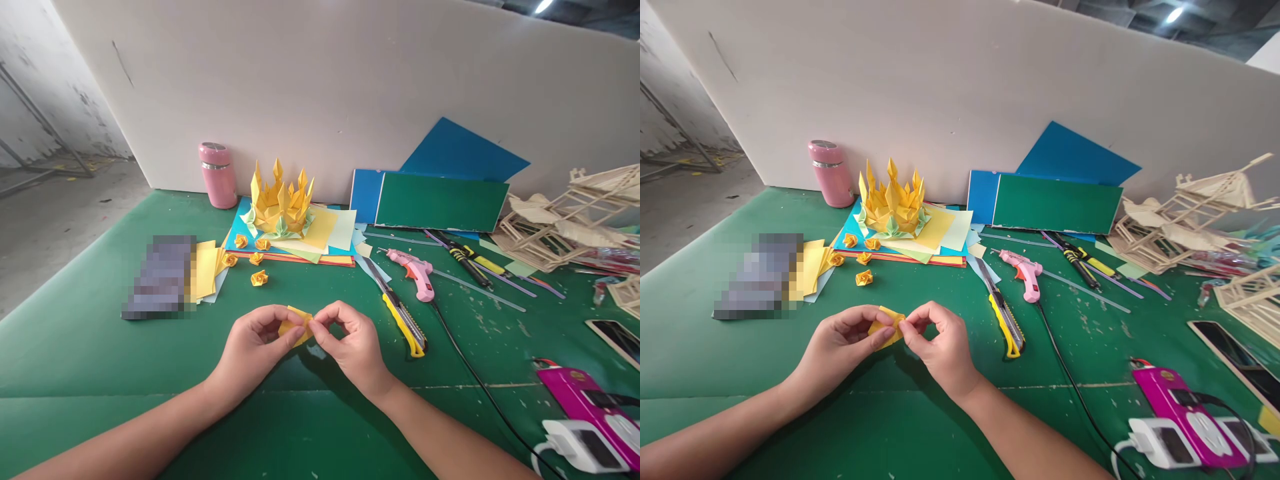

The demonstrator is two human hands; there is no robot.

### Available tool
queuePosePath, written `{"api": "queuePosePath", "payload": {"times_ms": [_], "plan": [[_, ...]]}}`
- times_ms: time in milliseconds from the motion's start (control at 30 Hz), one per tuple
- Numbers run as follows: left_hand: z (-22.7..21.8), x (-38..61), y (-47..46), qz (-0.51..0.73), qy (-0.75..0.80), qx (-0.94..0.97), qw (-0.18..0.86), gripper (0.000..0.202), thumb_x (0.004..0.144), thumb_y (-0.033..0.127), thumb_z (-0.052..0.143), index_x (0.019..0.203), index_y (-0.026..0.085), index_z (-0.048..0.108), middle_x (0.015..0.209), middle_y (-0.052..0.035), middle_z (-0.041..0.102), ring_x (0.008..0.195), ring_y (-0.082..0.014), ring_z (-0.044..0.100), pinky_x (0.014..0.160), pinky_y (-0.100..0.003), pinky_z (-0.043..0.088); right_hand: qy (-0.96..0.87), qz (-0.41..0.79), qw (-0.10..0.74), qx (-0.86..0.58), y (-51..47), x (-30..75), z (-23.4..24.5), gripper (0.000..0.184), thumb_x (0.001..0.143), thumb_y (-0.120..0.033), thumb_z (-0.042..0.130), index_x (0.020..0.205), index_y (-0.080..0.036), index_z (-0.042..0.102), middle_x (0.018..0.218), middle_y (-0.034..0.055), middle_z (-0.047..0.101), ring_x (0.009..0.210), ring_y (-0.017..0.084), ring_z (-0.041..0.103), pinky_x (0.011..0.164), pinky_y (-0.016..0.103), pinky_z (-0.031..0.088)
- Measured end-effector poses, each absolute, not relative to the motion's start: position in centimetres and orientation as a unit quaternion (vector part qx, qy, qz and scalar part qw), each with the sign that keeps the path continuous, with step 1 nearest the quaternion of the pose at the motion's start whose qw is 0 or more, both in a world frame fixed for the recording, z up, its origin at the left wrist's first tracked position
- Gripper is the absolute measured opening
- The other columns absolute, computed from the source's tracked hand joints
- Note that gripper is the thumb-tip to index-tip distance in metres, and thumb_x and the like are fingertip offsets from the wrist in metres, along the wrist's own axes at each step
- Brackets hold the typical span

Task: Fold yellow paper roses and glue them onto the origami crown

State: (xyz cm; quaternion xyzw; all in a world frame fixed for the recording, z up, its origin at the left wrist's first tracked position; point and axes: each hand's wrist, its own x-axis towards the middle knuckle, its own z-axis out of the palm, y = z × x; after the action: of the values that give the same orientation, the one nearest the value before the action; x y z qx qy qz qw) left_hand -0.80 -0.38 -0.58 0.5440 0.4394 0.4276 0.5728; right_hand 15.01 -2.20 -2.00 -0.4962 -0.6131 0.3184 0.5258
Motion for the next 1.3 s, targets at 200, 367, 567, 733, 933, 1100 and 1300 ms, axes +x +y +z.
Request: {"api": "queuePosePath", "payload": {"times_ms": [200,367,567,733,933,1100,1300], "plan": [[-0.4,-0.8,-0.4,0.434,0.424,0.543,0.580,0.015,0.069,0.030,0.073,0.068,0.018,0.065,0.072,-0.0018,0.068,0.068,-0.0148,0.063,0.068,-0.026,0.054,-0.603,0.348,0.527,-0.486,-2.1,15.1,-2.1,0.013,0.078,-0.026,0.062,0.069,-0.019,0.058,0.064,-0.0011,0.060,0.059,0.012,0.056,0.059,0.024,0.049],[0.1,-0.7,-0.5,0.432,0.424,0.536,0.589,0.020,0.066,0.033,0.075,0.063,0.017,0.064,0.068,-0.0018,0.066,0.065,-0.0146,0.061,0.065,-0.026,0.053,-0.587,0.372,0.534,-0.481,-2.1,15.1,-2.0,0.012,0.076,-0.028,0.064,0.070,-0.019,0.059,0.065,-0.0004,0.061,0.060,0.012,0.056,0.059,0.024,0.050],[0.5,-0.7,-0.2,0.420,0.427,0.502,0.624,0.026,0.060,0.036,0.079,0.058,0.016,0.063,0.062,-0.0009,0.064,0.057,-0.0120,0.055,0.057,-0.024,0.048,-0.551,0.452,0.509,-0.483,-1.7,15.2,-2.2,0.017,0.074,-0.035,0.067,0.074,-0.018,0.065,0.069,0.0013,0.066,0.062,0.013,0.059,0.061,0.025,0.052],[0.1,-0.8,0.1,0.398,0.455,0.456,0.653,0.030,0.053,0.037,0.082,0.058,0.016,0.063,0.057,0.0002,0.062,0.050,-0.0102,0.051,0.050,-0.024,0.044,-0.550,0.451,0.500,-0.494,-1.6,15.2,-2.1,0.022,0.075,-0.039,0.065,0.069,-0.018,0.063,0.064,0.0001,0.063,0.057,0.012,0.056,0.055,0.024,0.049],[-0.2,-1.0,0.6,0.399,0.472,0.402,0.676,0.028,0.050,0.032,0.085,0.063,0.015,0.066,0.063,-0.0005,0.066,0.055,-0.0105,0.055,0.055,-0.023,0.045,-0.543,0.481,0.493,-0.480,-1.5,15.3,-2.1,0.019,0.076,-0.036,0.063,0.079,-0.018,0.065,0.076,0.0025,0.066,0.069,0.014,0.061,0.066,0.026,0.052],[-0.1,-1.0,0.6,0.411,0.478,0.418,0.655,0.026,0.056,0.036,0.081,0.068,0.016,0.069,0.060,-0.0002,0.065,0.051,-0.0103,0.052,0.049,-0.021,0.040,-0.556,0.488,0.495,-0.455,-1.5,15.4,-2.3,0.022,0.079,-0.032,0.060,0.098,-0.021,0.056,0.070,-0.0021,0.061,0.063,0.012,0.059,0.062,0.025,0.052],[-0.3,-1.1,0.7,0.383,0.499,0.469,0.621,0.033,0.058,0.044,0.078,0.077,0.017,0.072,0.075,-0.0044,0.072,0.064,-0.0167,0.061,0.059,-0.025,0.047,-0.682,0.267,0.495,-0.468,-1.7,15.4,-2.1,0.008,0.081,-0.017,0.056,0.076,-0.022,0.059,0.081,0.0024,0.058,0.078,0.016,0.057,0.070,0.030,0.050]]}}
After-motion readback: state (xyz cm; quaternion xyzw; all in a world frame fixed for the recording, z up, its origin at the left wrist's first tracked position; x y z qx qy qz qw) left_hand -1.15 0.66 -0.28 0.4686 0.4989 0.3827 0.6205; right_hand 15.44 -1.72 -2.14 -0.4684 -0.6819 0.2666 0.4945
